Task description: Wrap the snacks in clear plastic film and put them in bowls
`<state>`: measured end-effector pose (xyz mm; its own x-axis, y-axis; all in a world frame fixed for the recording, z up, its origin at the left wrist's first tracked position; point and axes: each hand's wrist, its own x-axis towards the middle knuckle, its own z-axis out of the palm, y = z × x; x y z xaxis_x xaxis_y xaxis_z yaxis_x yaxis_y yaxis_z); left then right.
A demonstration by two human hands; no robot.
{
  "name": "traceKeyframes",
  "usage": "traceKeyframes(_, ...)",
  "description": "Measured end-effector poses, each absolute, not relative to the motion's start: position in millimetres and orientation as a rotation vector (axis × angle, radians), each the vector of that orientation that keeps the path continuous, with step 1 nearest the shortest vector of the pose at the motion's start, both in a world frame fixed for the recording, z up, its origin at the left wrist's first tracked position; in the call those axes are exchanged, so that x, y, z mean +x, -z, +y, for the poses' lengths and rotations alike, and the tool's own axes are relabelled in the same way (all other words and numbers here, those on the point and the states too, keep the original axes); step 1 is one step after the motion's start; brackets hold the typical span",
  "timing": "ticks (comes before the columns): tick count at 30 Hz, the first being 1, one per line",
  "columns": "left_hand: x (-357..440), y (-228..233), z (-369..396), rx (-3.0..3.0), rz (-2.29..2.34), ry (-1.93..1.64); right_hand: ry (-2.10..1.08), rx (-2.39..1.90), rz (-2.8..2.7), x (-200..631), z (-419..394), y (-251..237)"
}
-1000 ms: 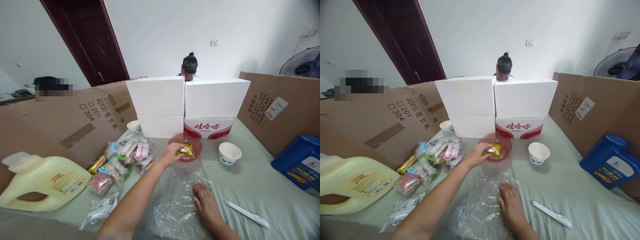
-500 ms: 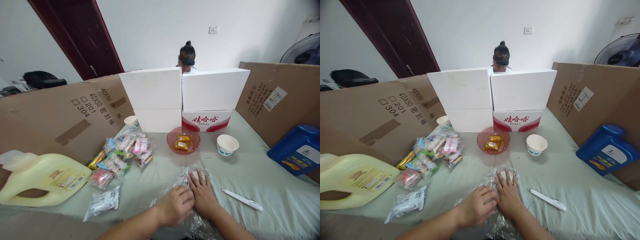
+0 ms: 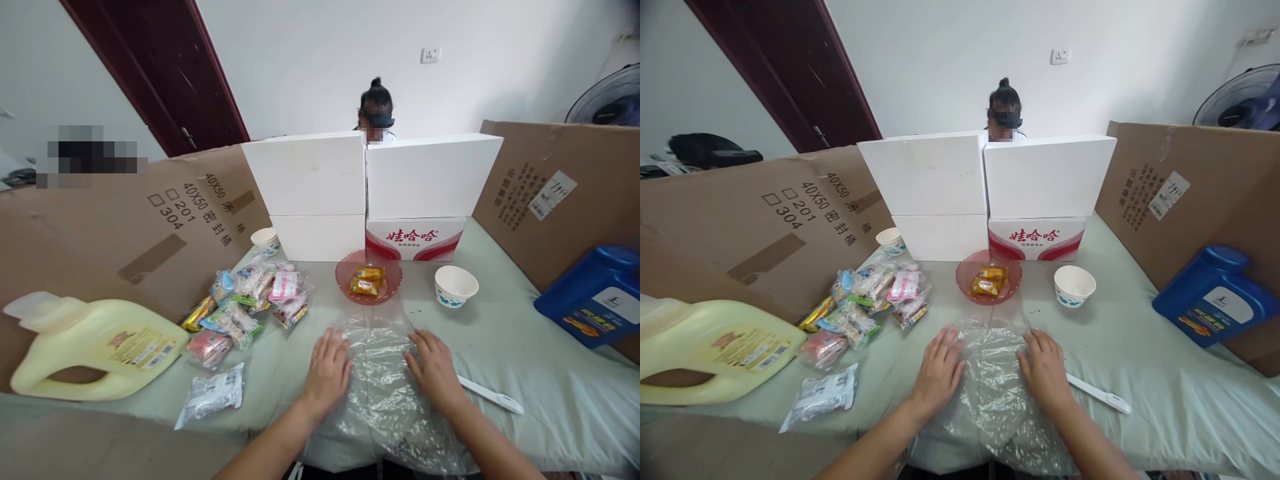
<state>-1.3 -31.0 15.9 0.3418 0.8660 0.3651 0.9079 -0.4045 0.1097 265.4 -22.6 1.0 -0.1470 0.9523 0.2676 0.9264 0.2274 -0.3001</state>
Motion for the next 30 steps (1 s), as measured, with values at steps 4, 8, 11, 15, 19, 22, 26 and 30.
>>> traceKeyframes(4, 29.2, -24.4, -29.2, -2.834, -1.386, 0.491, -0.245, -1.821, -2.126, 258.9, 20.7, -26.3)
traceKeyframes(8, 51.3, -14.7, -20.2, -2.990, -1.410, 0.288, -0.440, -1.772, -2.307, 240.5, 49.3, -40.2)
traceKeyframes(11, 49.0, -6.4, -22.5, -3.059, -1.423, 0.157, -0.664, -1.669, -2.459, 240.9, 55.9, -41.8)
traceKeyframes(15, 39.0, -6.4, -31.8, -3.092, -1.426, 0.137, -0.847, -1.645, -2.484, 270.3, 67.3, -48.5)
traceKeyframes(19, 38.0, -9.7, -38.7, -3.055, -1.507, 0.102, -0.730, -1.841, -2.319, 316.0, 80.7, -66.4)
traceKeyframes(22, 41.9, -11.6, -42.6, -3.015, -1.581, 0.094, -0.599, -1.939, -2.187, 329.4, 75.7, -75.3)
traceKeyframes(26, 47.5, -13.4, -47.0, -2.998, -1.635, 0.080, -0.701, -1.835, -2.213, 302.4, 53.5, -64.2)
traceKeyframes(30, 48.9, -11.1, -50.1, -2.968, -1.662, 0.122, -0.896, -1.784, -2.222, 268.8, 41.4, -44.9)
